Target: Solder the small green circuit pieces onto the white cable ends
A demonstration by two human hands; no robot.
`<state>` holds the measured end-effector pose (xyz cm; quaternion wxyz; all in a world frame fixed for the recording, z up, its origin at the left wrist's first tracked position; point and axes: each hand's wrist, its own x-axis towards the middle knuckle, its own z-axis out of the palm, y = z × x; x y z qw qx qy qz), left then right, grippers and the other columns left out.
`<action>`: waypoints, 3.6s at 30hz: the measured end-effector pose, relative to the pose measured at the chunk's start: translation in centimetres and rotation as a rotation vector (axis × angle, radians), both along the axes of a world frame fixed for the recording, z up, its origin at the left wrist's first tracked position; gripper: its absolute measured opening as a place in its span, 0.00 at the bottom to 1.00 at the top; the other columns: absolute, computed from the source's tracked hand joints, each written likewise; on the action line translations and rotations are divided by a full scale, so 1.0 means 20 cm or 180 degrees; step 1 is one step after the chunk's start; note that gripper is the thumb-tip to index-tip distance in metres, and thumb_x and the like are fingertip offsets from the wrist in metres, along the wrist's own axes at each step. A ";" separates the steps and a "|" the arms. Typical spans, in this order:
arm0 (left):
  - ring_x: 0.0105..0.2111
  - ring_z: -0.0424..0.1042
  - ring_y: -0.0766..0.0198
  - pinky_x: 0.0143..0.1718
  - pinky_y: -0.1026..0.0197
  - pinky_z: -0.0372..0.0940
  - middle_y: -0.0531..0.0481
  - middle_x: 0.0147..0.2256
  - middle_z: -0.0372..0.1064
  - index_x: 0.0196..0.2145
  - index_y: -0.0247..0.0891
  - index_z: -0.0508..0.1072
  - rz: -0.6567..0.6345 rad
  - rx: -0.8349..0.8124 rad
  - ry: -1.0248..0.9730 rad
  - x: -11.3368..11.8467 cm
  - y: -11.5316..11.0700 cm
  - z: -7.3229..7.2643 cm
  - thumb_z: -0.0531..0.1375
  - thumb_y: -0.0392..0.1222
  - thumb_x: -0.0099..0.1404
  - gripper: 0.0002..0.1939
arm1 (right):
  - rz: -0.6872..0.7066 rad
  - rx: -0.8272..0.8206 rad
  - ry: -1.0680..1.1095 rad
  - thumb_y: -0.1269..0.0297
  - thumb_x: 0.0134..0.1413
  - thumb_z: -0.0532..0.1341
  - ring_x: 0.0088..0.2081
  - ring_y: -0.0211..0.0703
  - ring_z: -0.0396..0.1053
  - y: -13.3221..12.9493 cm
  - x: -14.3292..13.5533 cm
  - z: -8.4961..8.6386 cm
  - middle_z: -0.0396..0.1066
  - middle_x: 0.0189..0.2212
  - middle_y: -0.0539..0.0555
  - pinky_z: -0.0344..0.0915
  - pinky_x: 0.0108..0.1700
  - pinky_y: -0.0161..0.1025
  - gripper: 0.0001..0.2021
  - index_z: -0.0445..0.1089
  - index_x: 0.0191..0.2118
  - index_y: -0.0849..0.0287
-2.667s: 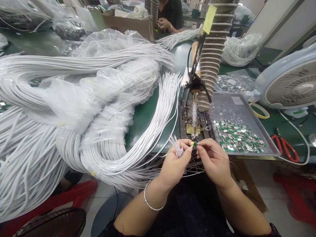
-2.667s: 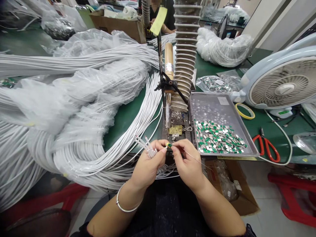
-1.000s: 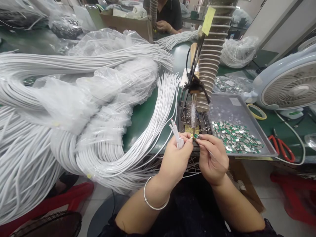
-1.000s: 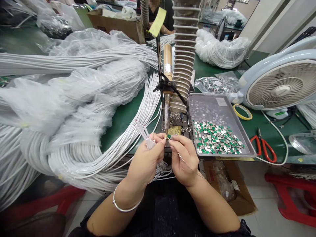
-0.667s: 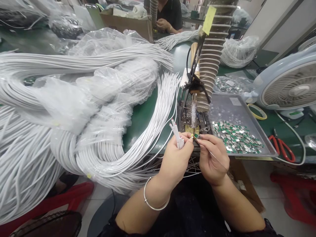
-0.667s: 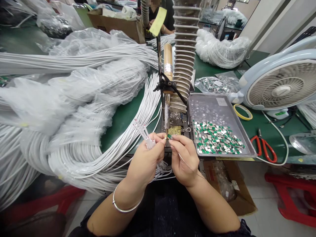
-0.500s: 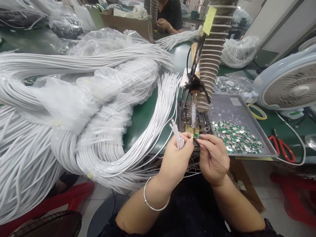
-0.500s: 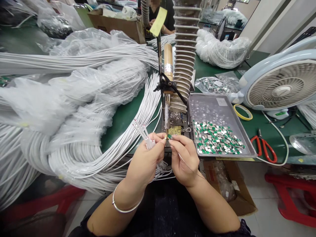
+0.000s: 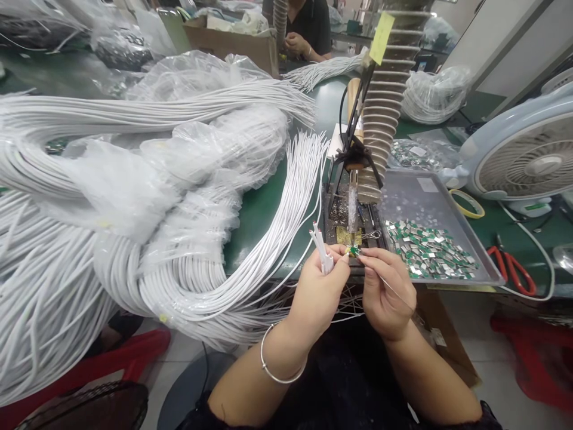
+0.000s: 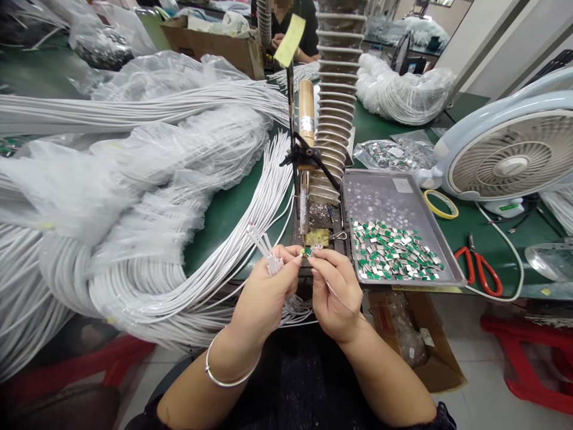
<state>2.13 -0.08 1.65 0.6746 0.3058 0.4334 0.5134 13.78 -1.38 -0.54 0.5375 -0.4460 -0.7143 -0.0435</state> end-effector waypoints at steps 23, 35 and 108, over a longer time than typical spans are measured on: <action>0.29 0.64 0.67 0.33 0.63 0.61 0.51 0.29 0.68 0.25 0.37 0.67 -0.0731 0.0257 0.0813 -0.09 0.00 0.01 0.59 0.38 0.56 0.05 | 0.0240 -0.0401 -0.0250 0.76 0.56 0.53 0.38 0.43 0.70 0.01 0.02 -0.01 0.70 0.35 0.57 0.71 0.39 0.44 0.12 0.66 0.44 0.59; 0.30 0.67 0.67 0.32 0.63 0.61 0.51 0.33 0.67 0.23 0.37 0.64 -0.0489 0.0369 0.0901 -0.06 0.02 0.04 0.58 0.35 0.54 0.05 | -0.0362 -0.0278 0.0416 0.76 0.57 0.53 0.34 0.40 0.75 -0.03 0.01 -0.05 0.75 0.33 0.54 0.74 0.38 0.38 0.11 0.69 0.41 0.58; 0.40 0.65 0.61 0.45 0.56 0.59 0.44 0.40 0.64 0.36 0.38 0.64 -0.0853 0.1535 0.2587 -0.16 -0.12 -0.08 0.45 0.40 0.69 0.10 | 0.1119 -0.2119 0.3403 0.62 0.60 0.54 0.24 0.33 0.66 -0.14 0.08 0.05 0.71 0.30 0.52 0.65 0.22 0.32 0.10 0.73 0.38 0.53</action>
